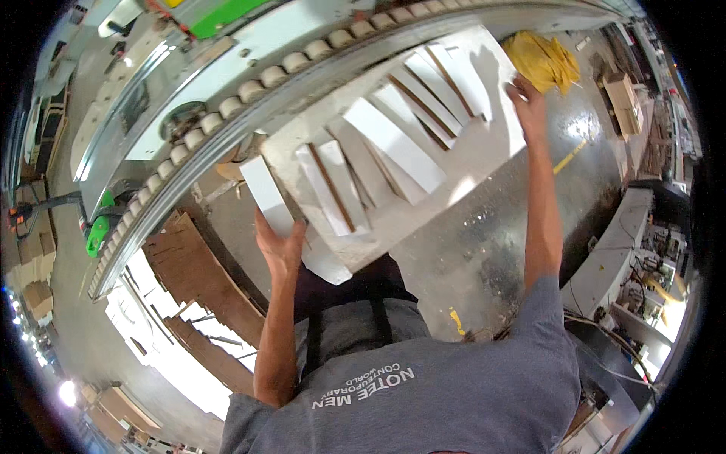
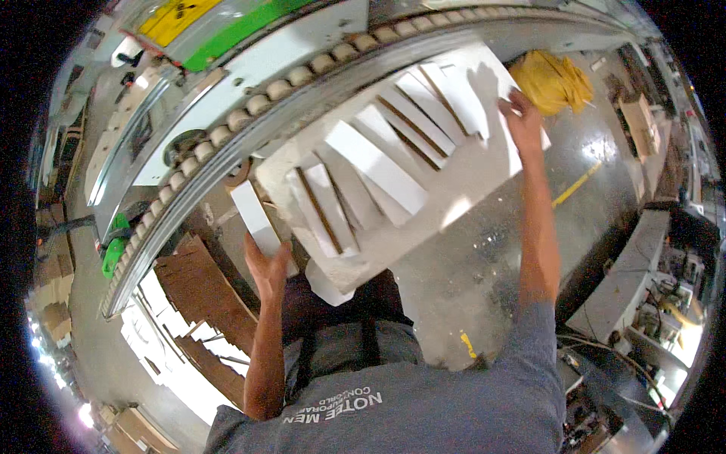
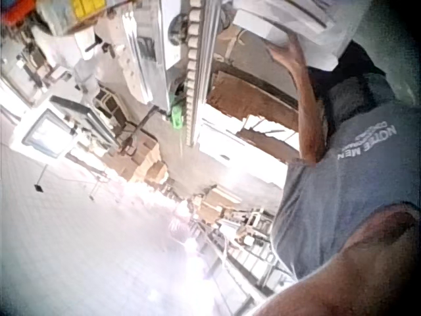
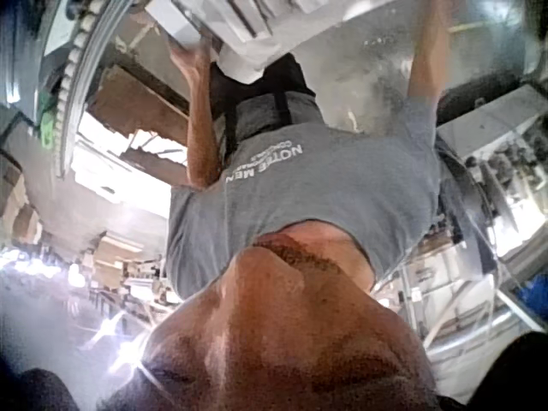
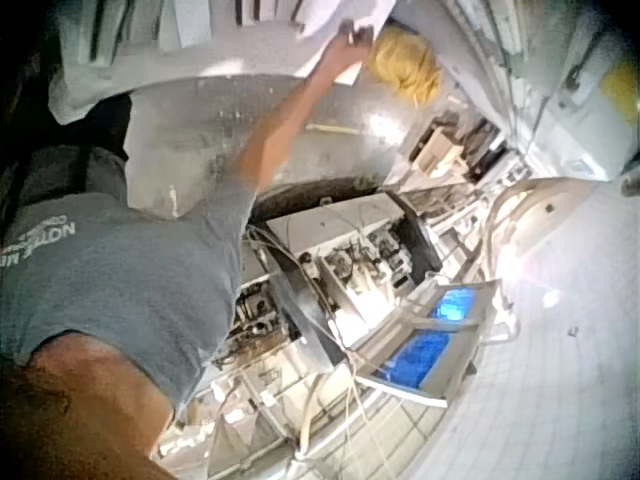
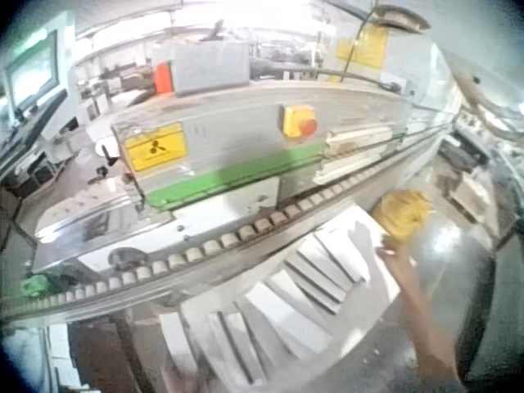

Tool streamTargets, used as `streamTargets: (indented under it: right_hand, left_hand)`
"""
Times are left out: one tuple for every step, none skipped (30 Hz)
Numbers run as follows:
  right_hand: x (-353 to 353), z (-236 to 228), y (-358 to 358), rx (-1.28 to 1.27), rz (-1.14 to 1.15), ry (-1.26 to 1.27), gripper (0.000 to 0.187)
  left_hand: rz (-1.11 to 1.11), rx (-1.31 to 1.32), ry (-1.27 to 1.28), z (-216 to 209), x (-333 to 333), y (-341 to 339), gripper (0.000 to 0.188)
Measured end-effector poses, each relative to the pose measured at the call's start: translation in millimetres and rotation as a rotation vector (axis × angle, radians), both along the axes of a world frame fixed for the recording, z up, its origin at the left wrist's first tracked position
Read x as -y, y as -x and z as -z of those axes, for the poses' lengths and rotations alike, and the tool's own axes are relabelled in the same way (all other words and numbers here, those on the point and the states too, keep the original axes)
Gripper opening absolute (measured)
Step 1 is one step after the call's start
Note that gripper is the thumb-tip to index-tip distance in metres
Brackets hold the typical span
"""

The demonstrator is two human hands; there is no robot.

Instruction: The person feeds white edge bands into a woodworking machine by hand and gathers stacked wood pieces from a pallet to place them on a table.

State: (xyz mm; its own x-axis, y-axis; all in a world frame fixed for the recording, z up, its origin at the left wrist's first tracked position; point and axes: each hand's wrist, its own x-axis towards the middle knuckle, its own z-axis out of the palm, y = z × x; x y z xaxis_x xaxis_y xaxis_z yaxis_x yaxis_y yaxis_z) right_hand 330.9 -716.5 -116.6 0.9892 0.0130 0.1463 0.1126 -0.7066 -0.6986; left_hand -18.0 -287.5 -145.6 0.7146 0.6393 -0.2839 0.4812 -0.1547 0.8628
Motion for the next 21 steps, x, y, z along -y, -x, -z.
streamTargets:
  right_hand:
    - [-12.1, -10.9, 23.2, 0.071, -0.010, -0.144, 0.056]
    - [-60.2, -38.7, 63.3, 0.058, 0.035, -0.253, 0.049]
    - [-94.2, -59.1, 101.6, 0.072, 0.049, -0.332, 0.047]
    - [-137.1, -86.5, 144.6, 0.122, 0.083, -0.299, 0.045]
    - [-154.6, -91.0, 178.3, 0.019, 0.120, -0.350, 0.041]
    - [-164.7, -70.9, 207.8, 0.110, -0.166, -0.461, 0.037]
    - [-202.7, -60.5, 239.7, -0.008, -0.196, -0.598, 0.035]
    - [-255.2, -56.9, 268.0, -0.051, -0.281, -0.542, 0.034]
    - [-295.8, -45.1, 290.7, -0.160, -0.331, -0.534, 0.034]
    - [-337.9, -38.7, 307.1, -0.268, -0.432, -0.491, 0.036]
    - [-382.9, -30.9, 320.5, -0.311, -0.442, -0.563, 0.036]
    - [-422.2, -28.2, 337.7, -0.368, -0.442, -0.626, 0.036]
    - [-458.0, -29.2, 345.6, -0.361, -0.473, -0.663, 0.035]
    - [-491.6, -33.4, 347.2, -0.356, -0.515, -0.702, 0.034]
    - [-522.9, -38.1, 350.8, -0.351, -0.508, -0.699, 0.034]
    - [-553.6, -43.9, 345.3, -0.405, -0.510, -0.743, 0.036]
    - [-583.0, -47.3, 332.6, -0.448, -0.514, -0.789, 0.037]
    - [-608.3, -51.2, 323.3, -0.428, -0.504, -0.791, 0.037]
    - [-630.2, -55.5, 313.7, -0.474, -0.505, -0.813, 0.039]
    - [-650.0, -58.7, 307.6, -0.526, -0.506, -0.834, 0.041]
    - [-666.2, -60.5, 302.8, -0.511, -0.494, -0.833, 0.041]
  left_hand:
    - [0.044, 0.043, -0.118, -4.2, -11.3, 13.0, 0.067]
    - [0.060, 0.075, -0.257, -9.7, -25.9, 30.1, 0.070]
    - [0.042, 0.040, -0.158, -25.4, -34.2, 38.6, 0.075]
    - [0.033, 0.075, -0.096, -34.8, -47.5, 44.3, 0.066]
    - [0.128, 0.064, -0.061, -49.0, -63.0, 44.8, 0.066]
    - [0.225, 0.051, -0.031, -64.1, -81.7, 45.9, 0.066]
    - [0.308, 0.090, -0.145, -76.1, -104.0, 45.7, 0.069]
    - [0.395, 0.123, -0.257, -86.1, -127.0, 45.7, 0.072]
    - [0.416, 0.170, -0.299, -96.3, -153.1, 47.4, 0.082]
    - [0.415, 0.186, -0.317, -105.4, -185.9, 45.4, 0.082]
    - [0.422, 0.214, -0.411, -112.1, -218.5, 40.6, 0.082]
    - [0.433, 0.234, -0.490, -121.7, -246.0, 41.1, 0.081]
    - [0.447, 0.202, -0.471, -135.3, -276.0, 37.1, 0.083]
    - [0.449, 0.228, -0.483, -131.5, -308.5, 34.6, 0.076]
    - [0.498, 0.247, -0.469, -135.2, -339.8, 30.5, 0.070]
    - [0.546, 0.272, -0.457, -139.8, -366.9, 21.1, 0.064]
    - [0.554, 0.292, -0.465, -139.4, -389.1, 7.8, 0.064]
    - [0.548, 0.273, -0.556, -137.1, -408.6, -3.3, 0.062]
    - [0.542, 0.256, -0.646, -134.1, -424.7, -15.3, 0.060]
    - [0.554, 0.268, -0.647, -129.8, -438.5, -25.4, 0.060]
    - [0.534, 0.319, -0.685, -123.5, -447.9, -36.2, 0.057]
